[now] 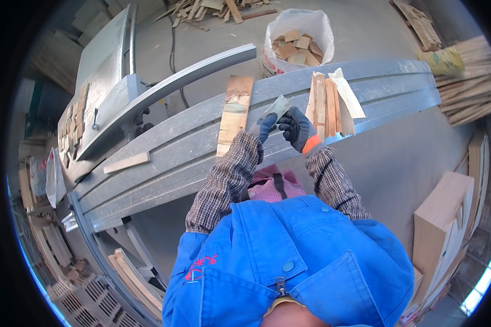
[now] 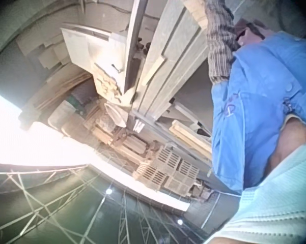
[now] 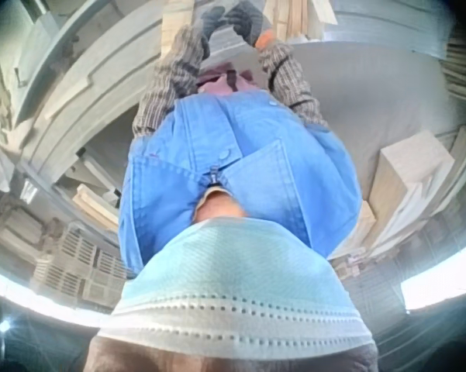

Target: The person uses a table saw to cut small wooden pieces. They feed each piece through the saw, collect the cut pieces, and place them into a white sack. The person also sorts and stacks the cut pieces on the table.

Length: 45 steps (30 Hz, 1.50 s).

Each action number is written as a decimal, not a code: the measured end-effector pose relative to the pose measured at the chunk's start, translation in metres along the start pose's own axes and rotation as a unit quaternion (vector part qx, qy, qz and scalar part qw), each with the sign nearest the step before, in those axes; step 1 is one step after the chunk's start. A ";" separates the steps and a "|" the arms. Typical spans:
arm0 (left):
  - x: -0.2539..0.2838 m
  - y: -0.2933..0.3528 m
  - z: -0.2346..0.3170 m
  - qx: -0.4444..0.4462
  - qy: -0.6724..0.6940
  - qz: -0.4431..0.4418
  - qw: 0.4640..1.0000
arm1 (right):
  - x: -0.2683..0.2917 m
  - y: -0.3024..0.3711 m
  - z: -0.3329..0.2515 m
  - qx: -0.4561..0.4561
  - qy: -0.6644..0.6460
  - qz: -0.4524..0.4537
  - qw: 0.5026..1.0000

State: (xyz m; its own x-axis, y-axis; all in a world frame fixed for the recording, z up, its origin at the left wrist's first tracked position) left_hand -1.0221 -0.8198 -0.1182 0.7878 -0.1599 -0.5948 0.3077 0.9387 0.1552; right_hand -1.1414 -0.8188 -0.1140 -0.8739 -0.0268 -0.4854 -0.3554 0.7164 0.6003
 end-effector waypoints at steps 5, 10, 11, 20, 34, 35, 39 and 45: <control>0.024 0.015 0.003 -0.056 -0.122 0.095 0.986 | -0.008 -0.016 0.003 0.023 0.134 0.006 0.991; 0.062 0.050 0.029 0.053 -0.322 0.238 0.915 | 0.002 -0.060 -0.033 0.052 0.155 0.044 0.986; 0.072 0.063 0.036 0.045 -0.375 0.285 0.881 | 0.011 -0.077 -0.059 0.085 0.182 0.044 0.979; 0.093 0.114 0.030 0.219 -0.677 0.292 0.640 | 0.039 -0.132 -0.086 0.065 0.051 0.103 0.991; 0.112 0.100 0.014 0.145 -0.228 0.246 0.931 | -0.013 -0.039 0.057 -0.030 0.275 0.031 0.960; 0.106 0.099 0.015 0.145 -0.195 0.236 0.941 | -0.023 -0.031 0.053 -0.034 0.299 0.031 0.953; 0.089 0.100 0.009 0.105 -0.128 0.191 0.968 | -0.048 -0.025 0.037 0.026 0.323 0.014 0.946; 0.072 0.103 0.008 0.059 -0.281 0.165 0.944 | -0.045 -0.060 0.034 0.121 0.316 0.009 0.941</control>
State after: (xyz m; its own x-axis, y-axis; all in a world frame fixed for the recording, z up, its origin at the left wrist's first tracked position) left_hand -0.9292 -0.7369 -0.1385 0.9994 -0.0328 0.0086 0.0273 0.9305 0.3654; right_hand -1.0692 -0.8367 -0.1491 -0.9288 -0.3678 0.0441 -0.3198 0.8563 0.4055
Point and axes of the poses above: each hand's wrist, its own y-axis away from the middle knuckle, its own x-axis out of the back of the hand, z = x × y, the point moved 7 cm from there along -y, towards the middle knuckle, and after that the axes turned 10 degrees about y, right-handed, at the moved point
